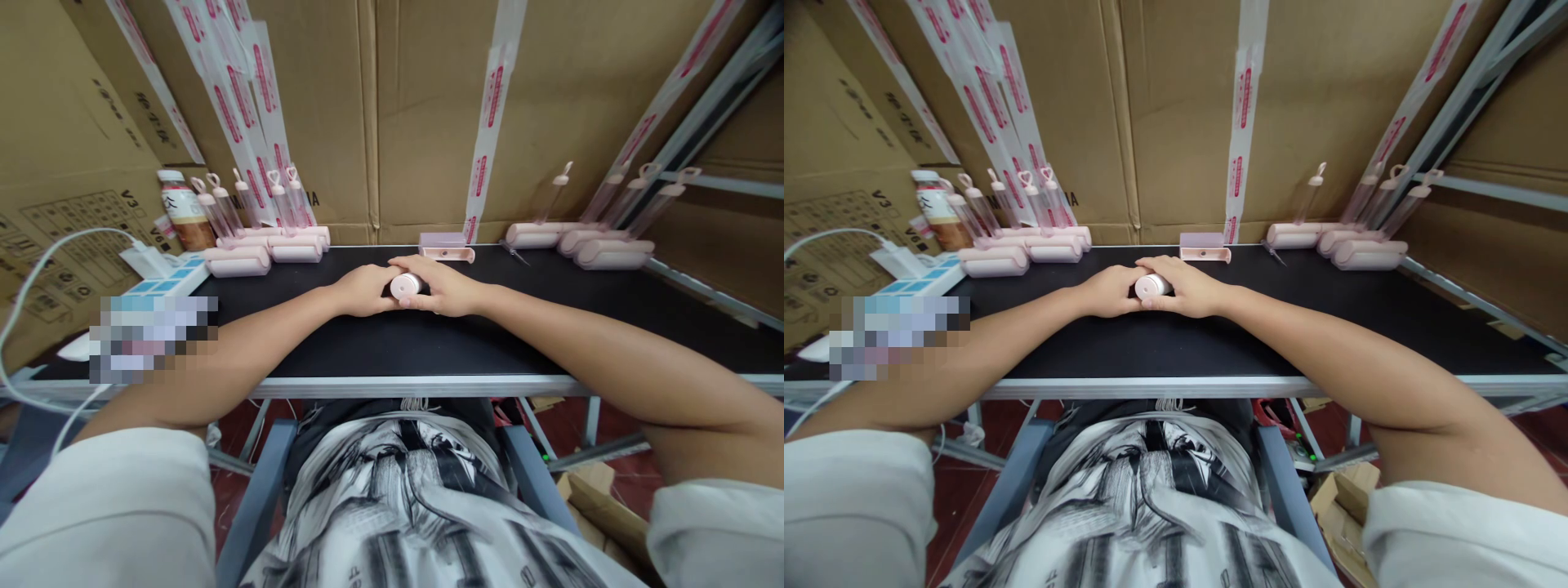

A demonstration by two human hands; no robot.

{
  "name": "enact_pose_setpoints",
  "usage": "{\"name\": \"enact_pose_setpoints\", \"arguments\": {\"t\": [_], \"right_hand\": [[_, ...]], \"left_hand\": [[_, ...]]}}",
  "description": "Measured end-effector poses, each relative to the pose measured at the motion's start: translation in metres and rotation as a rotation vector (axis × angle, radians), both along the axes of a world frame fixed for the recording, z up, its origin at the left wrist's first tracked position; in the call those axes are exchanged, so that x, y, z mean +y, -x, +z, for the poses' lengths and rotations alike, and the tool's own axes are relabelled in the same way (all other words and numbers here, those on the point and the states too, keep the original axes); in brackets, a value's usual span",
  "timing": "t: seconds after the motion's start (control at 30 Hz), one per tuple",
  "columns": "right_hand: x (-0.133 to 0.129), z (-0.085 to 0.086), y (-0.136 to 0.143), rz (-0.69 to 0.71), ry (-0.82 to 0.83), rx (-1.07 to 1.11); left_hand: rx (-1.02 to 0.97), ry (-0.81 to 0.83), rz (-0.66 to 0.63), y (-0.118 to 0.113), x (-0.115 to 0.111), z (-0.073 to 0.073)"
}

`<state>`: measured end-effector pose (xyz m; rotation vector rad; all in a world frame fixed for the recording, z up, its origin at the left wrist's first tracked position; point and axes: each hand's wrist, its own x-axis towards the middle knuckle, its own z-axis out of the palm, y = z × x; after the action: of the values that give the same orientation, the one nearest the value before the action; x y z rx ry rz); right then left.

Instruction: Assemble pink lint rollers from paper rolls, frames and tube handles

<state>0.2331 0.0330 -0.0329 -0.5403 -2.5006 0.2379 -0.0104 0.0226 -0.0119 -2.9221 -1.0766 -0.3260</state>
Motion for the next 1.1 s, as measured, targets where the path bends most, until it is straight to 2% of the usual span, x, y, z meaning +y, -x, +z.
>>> {"name": "enact_pose_setpoints", "arguments": {"t": [1.1], "right_hand": [[-0.0001,0.0008,-0.0005,-0.017,0.0,-0.024]], "left_hand": [[0.026,0.034,0.039,0.0002,0.0002,0.002]]}}
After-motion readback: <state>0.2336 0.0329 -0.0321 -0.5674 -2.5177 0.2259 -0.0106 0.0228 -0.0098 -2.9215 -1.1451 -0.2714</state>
